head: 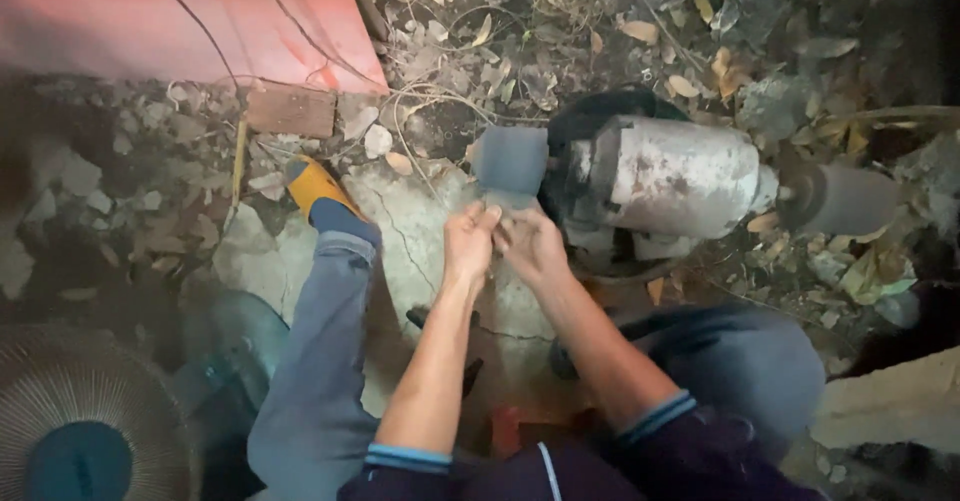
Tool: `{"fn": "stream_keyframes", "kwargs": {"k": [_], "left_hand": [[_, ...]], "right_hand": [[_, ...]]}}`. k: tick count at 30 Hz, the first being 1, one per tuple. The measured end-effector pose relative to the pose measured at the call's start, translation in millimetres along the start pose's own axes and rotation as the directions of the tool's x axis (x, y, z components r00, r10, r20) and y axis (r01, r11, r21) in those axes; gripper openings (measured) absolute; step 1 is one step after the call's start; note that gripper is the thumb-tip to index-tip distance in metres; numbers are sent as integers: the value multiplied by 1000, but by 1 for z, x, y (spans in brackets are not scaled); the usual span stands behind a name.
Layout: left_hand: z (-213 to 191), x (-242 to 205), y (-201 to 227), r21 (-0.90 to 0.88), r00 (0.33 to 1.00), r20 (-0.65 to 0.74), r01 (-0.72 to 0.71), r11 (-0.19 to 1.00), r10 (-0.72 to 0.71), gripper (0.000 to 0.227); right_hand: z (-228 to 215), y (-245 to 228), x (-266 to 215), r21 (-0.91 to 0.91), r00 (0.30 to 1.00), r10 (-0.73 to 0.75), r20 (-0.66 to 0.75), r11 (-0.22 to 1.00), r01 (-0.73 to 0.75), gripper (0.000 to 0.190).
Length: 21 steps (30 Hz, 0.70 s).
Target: Shaping a new shoe sole by grinding its edges against a bench grinder to match the shoe's contour.
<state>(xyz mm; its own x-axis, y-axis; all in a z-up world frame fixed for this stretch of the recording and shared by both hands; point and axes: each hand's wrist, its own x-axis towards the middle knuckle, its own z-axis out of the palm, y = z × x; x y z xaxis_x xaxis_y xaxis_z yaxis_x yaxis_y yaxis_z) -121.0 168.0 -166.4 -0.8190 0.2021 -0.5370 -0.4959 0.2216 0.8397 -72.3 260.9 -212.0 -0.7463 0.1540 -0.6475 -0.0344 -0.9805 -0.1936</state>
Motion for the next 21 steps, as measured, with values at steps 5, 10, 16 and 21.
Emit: {"fn": "stream_keyframes", "kwargs": {"k": [5,10,16,21], "left_hand": [[2,15,-14,103,1000,23,-18,995,16,23],[2,44,-58,193,998,44,-42,980,34,28],[1,-1,-10,274,994,82,-86,958,66,31],[0,-8,5,150,995,61,-90,985,81,19]], "right_hand": [[7,-7,2,16,997,5,-78,1000,-3,24],[-67,-5,70,119,997,13,-78,993,-3,25],[-8,-5,-23,157,999,41,-12,987,-38,29],[-26,9,7,24,999,-27,-33,999,27,22]]}}
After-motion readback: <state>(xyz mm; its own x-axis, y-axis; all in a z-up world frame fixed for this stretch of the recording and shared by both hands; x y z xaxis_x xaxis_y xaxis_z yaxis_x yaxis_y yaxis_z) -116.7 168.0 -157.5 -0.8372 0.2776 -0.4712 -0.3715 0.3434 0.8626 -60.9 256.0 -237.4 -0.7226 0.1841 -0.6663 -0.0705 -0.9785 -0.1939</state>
